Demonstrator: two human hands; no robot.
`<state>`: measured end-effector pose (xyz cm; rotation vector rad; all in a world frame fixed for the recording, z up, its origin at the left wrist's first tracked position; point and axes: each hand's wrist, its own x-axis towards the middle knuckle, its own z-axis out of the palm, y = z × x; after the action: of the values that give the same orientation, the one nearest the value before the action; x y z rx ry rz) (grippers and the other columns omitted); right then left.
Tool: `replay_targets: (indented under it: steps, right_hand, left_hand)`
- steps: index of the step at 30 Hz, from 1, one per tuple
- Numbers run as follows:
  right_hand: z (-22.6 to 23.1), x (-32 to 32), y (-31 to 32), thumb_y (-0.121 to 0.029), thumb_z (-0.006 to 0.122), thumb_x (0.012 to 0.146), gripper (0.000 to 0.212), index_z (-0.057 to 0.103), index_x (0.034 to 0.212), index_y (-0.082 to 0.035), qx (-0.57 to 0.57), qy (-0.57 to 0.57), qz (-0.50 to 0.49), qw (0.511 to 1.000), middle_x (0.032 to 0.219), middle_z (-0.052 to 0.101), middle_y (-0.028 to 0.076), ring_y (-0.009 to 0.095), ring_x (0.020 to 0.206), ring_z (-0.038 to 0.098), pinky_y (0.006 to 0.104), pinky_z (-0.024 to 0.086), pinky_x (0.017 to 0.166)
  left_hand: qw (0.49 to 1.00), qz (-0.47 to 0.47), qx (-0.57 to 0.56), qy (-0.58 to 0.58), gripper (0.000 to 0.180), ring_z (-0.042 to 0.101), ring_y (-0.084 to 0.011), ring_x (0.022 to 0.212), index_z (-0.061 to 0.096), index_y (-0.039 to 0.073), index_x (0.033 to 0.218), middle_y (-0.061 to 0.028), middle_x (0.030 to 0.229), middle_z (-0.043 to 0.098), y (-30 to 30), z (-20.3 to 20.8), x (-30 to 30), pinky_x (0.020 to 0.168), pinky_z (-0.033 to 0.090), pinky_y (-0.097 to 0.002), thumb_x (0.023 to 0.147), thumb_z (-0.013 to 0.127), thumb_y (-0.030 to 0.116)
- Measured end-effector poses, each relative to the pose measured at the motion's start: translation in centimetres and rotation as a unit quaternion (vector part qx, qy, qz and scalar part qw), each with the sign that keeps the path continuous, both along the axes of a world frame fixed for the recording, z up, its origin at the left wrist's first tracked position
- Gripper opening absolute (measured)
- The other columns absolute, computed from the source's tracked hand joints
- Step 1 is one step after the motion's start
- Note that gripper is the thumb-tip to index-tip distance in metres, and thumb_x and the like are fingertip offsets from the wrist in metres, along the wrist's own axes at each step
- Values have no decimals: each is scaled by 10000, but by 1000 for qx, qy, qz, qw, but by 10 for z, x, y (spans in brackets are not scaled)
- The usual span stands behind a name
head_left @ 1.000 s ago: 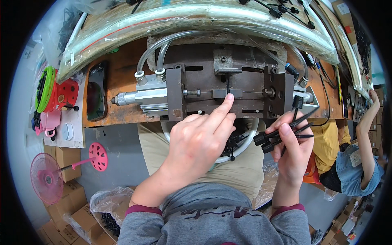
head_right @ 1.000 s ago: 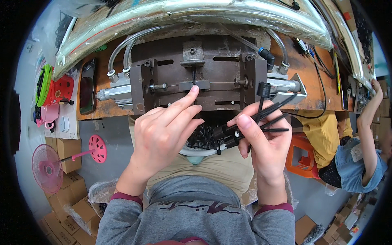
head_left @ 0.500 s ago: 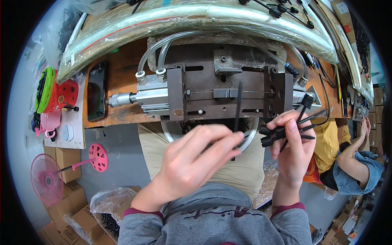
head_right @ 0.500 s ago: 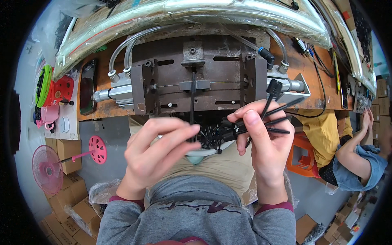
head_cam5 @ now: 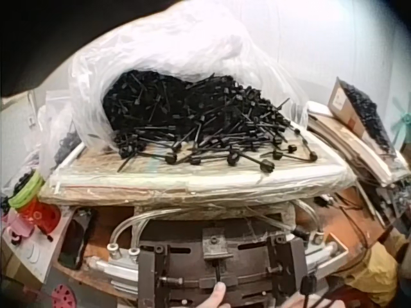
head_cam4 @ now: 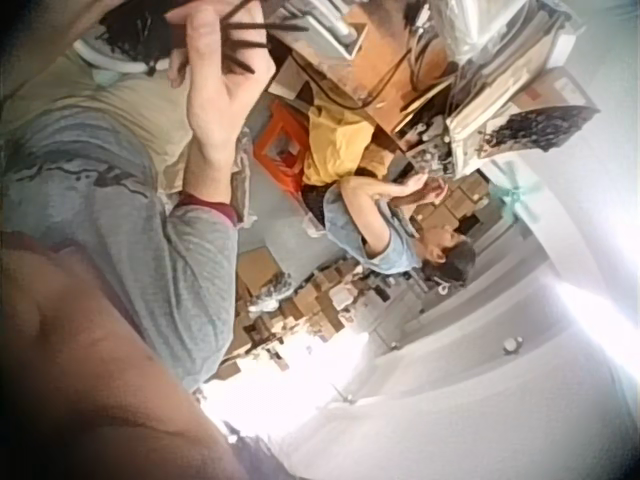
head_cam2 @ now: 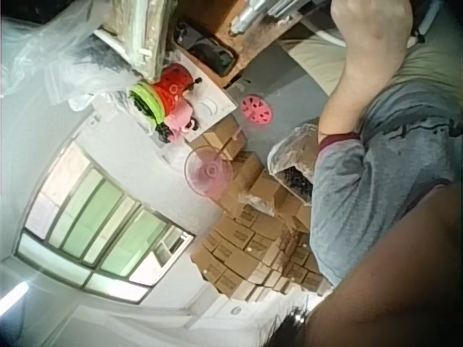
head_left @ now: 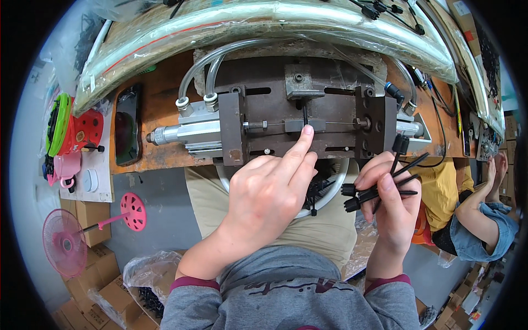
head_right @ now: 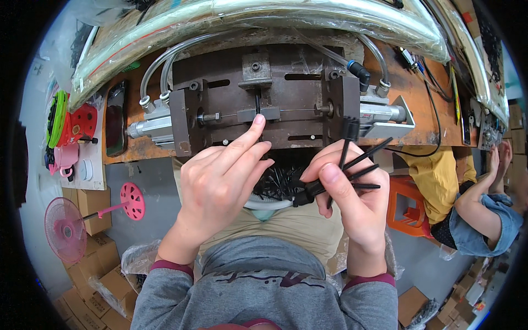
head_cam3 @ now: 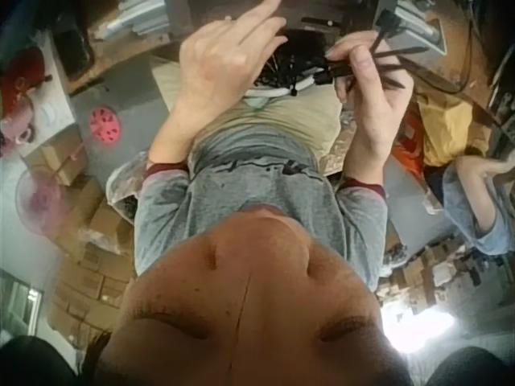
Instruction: The person is seen assembling electronic components using a machine and their hands.
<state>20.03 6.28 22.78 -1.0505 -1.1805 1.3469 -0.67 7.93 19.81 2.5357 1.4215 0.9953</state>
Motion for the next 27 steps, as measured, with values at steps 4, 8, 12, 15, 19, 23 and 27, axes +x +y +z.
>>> replay_targets:
  steps: [4,8,12,15,19,23,27]
  right_hand:
    - [9,1,0,-55,664,909,158,688,815,70,-49,-51,51,996,851,667,116,86,570,542,217,398,472]
    - [3,-7,2,-8,798,785,164,653,733,49,69,-185,153,968,767,631,77,173,701,641,301,502,595]
    - [1,-12,7,-14,783,802,105,693,811,39,90,-190,201,957,798,636,84,172,699,638,290,491,585]
    - [0,-3,8,-4,685,883,72,728,900,52,-21,-54,192,980,886,661,114,121,618,608,241,458,523]
    - [-9,1,5,-30,587,965,165,717,939,69,6,-7,5,1000,969,651,143,116,599,588,223,460,507]
    - [-6,-7,2,-29,605,962,137,708,972,60,46,-59,-41,996,994,651,145,119,624,587,225,473,545]
    - [-6,-9,0,-6,621,949,123,680,1037,58,61,-73,-39,995,1021,650,141,117,630,588,234,484,577]
  left_hand:
    - [983,-21,-107,-149,268,678,-144,692,728,15,1015,-132,1130,707,1,10,-1,590,530,-248,764,802,72]
    - [843,-78,-339,-410,282,682,-108,752,711,-34,1095,-123,1017,684,-4,31,-4,578,546,-216,815,744,-44]
    - [757,-142,-460,-442,278,717,-160,779,678,-100,1105,-162,990,682,-4,30,-22,593,576,-226,828,703,-96]
    - [693,-133,-457,-541,269,732,-219,826,692,-99,1076,-197,1004,692,-9,34,-25,651,600,-259,807,699,-110]
    - [796,-150,-330,-484,366,719,-266,954,705,-67,1108,-214,1088,689,-11,32,-42,802,602,-316,748,724,-132]
    - [931,-76,-143,-326,431,672,-306,1082,693,-71,1131,-230,1146,674,-17,28,-32,903,590,-361,708,751,-129]
    - [985,-38,-47,-159,383,694,-281,1037,725,-15,1093,-169,1231,678,-16,7,-17,899,569,-362,716,791,-13]
